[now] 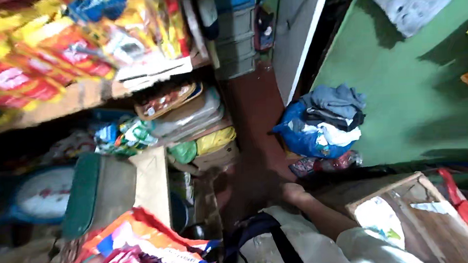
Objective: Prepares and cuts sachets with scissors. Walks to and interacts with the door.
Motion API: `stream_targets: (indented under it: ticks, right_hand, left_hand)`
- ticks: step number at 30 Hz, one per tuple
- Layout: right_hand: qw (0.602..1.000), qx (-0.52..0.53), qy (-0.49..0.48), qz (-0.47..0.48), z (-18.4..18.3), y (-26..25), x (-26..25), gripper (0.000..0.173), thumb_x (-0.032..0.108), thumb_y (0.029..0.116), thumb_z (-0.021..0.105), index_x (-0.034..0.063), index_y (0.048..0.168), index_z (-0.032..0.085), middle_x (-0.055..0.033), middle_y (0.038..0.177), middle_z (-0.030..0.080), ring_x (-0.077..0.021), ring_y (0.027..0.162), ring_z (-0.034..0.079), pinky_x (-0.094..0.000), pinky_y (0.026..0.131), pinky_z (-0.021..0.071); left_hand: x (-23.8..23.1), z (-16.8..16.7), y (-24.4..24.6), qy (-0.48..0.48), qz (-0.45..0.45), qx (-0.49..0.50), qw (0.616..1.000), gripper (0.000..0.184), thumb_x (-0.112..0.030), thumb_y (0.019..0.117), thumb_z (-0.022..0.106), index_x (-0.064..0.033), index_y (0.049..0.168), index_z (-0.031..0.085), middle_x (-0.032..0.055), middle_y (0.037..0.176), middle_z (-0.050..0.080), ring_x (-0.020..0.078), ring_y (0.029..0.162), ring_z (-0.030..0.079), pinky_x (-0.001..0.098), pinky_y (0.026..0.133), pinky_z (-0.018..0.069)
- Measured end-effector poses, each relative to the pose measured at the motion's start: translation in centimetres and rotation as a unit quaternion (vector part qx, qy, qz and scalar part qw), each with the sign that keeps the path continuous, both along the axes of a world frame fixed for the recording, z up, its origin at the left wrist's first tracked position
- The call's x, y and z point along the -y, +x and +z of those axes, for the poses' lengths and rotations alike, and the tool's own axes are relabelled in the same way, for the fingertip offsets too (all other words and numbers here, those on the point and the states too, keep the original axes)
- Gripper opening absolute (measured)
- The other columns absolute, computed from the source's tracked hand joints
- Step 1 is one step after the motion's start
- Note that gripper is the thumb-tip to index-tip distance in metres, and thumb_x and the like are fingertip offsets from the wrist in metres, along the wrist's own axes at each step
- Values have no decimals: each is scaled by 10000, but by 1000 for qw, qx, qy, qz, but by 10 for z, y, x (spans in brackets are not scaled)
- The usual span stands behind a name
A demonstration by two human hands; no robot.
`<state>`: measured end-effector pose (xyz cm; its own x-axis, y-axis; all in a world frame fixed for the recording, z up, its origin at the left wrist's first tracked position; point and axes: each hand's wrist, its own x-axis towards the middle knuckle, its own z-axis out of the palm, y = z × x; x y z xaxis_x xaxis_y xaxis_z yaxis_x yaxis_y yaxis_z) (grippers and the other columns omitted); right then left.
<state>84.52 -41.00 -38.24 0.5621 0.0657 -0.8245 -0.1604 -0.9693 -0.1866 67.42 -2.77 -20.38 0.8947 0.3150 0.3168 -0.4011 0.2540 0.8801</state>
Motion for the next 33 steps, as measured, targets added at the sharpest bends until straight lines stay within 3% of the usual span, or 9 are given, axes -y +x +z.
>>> stream_targets:
  ticks: [3,7,13,18,19,20,24,26,33]
  right_hand:
    - [1000,4,21,-22,-3,32,13,493,377,1002,605,118,1422,578,-220,1379,618,-440,1279,583,-686,1022,457]
    - [999,9,-6,-50,-22,60,48,509,395,1011,593,93,1420,579,-227,1385,611,-429,1301,571,-671,1049,450]
    - [991,11,-41,-126,-38,65,105,565,526,976,592,99,1342,644,-210,1307,665,-428,1229,619,-689,1009,471]
    - [984,119,60,-116,16,70,119,529,431,1045,511,-9,1294,668,-271,1189,710,-452,1065,703,-619,860,572]
    - [979,-27,68,-191,54,97,111,498,335,1099,470,7,1470,518,-250,1453,559,-423,1343,541,-582,1116,417]
    - [956,-8,89,-279,55,106,110,446,250,1081,514,-16,1436,550,-252,1440,570,-410,1349,536,-553,1146,392]
    - [889,175,168,-389,-78,134,169,430,325,1010,621,-27,1249,679,-257,1131,716,-408,1064,696,-579,957,546]
    - [882,152,151,-420,-91,193,186,421,330,1035,601,25,1321,649,-238,1222,690,-392,1147,665,-586,1029,507]
    - [834,302,236,-397,36,408,224,473,280,1037,599,56,1450,544,-167,1340,641,-272,1235,625,-469,1082,492]
  left_hand:
    - [36,12,93,-36,-19,-21,999,409,48,853,692,-4,1249,606,113,1164,714,199,1105,687,373,989,553]
    - [50,13,186,-35,-125,9,991,530,-4,841,727,-225,1299,576,-16,1210,712,110,1086,691,303,941,585]
    - [108,-4,343,-66,-238,26,969,517,-37,809,785,-168,1252,552,23,1103,728,152,971,721,345,849,625]
    - [169,-16,460,-57,-270,-61,959,543,30,811,729,-51,1272,454,64,1069,721,177,938,727,364,815,633]
    - [179,-21,484,-50,-277,-74,957,544,38,814,720,-40,1278,447,77,1068,719,185,937,729,368,812,635]
    - [190,-28,506,-43,-284,-86,954,538,46,819,703,-33,1282,441,92,1070,714,196,937,729,380,813,637]
    - [229,-51,585,-8,-261,-139,955,522,51,841,644,31,1316,427,177,1069,699,268,923,724,439,795,634]
    - [240,-58,619,10,-248,-163,955,529,53,848,633,37,1331,417,190,1073,700,281,922,726,455,794,635]
    - [260,-92,704,-2,-209,-269,940,630,63,815,646,-15,1389,397,212,1099,689,313,923,730,478,766,641]
